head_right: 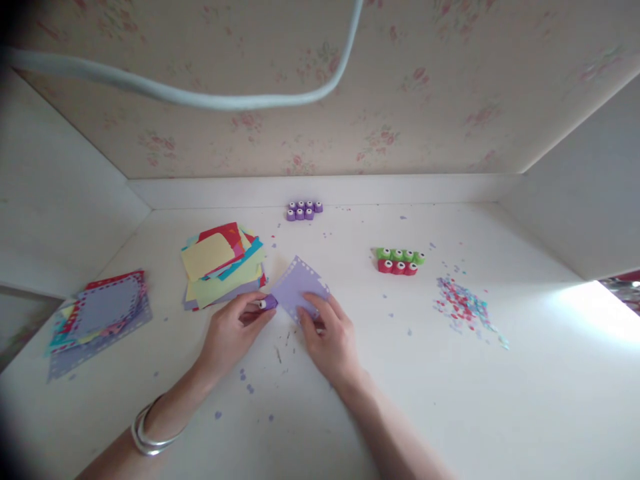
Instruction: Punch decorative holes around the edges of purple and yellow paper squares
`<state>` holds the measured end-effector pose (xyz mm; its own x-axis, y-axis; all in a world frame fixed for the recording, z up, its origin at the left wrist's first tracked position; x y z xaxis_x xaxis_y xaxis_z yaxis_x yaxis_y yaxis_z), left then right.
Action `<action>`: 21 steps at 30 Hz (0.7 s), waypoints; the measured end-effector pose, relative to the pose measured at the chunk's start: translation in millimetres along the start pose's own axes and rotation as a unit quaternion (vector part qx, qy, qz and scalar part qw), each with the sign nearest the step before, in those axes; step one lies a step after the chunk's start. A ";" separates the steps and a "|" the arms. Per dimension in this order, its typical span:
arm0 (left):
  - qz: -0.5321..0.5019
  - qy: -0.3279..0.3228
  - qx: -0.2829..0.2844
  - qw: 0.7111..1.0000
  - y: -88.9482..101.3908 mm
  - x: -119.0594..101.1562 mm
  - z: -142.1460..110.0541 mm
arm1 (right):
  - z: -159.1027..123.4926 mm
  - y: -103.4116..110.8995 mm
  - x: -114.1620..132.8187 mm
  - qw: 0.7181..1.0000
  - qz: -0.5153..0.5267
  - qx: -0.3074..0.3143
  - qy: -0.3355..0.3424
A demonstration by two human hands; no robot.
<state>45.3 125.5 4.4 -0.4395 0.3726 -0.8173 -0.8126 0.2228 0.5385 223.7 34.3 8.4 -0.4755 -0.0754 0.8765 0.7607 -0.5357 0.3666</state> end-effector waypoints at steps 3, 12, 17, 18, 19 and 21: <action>0.003 -0.011 0.003 1.000 -0.5 -1.4 -0.8 | -3.6 -1.2 0.8 1.000 -0.003 0.012 -0.002; 0.024 -0.018 -0.003 1.000 0.5 -1.5 -1.1 | -12.4 2.3 6.0 0.999 -0.024 0.026 0.009; 0.056 -0.039 0.002 0.998 1.1 -5.5 -0.8 | -11.1 -4.0 2.7 0.998 -0.004 0.060 -0.007; 0.067 -0.045 0.003 0.997 1.1 -6.7 -1.1 | -11.2 -5.6 2.5 0.998 -0.009 0.068 -0.008; 0.078 -0.051 0.005 0.996 1.0 -7.7 -1.5 | -11.3 -6.8 2.8 0.997 -0.018 0.076 -0.007; 0.092 -0.057 0.008 0.994 0.5 -8.5 -2.1 | -11.3 -6.8 5.4 0.995 -0.050 0.088 0.002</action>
<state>47.9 120.5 11.2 -0.5331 0.5082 -0.6764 -0.7157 0.1556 0.6809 211.0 28.0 7.1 -0.5551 -0.0326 0.8312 0.7742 -0.3857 0.5019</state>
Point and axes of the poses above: each hand's wrist, its own z-axis towards the middle knuckle, its own y-axis out of the back of the hand, x = y × z, the point moved 8 cm from there along z, towards the middle knuckle, and after that the axes turned 2 degrees about z, right-handed, at the moved point
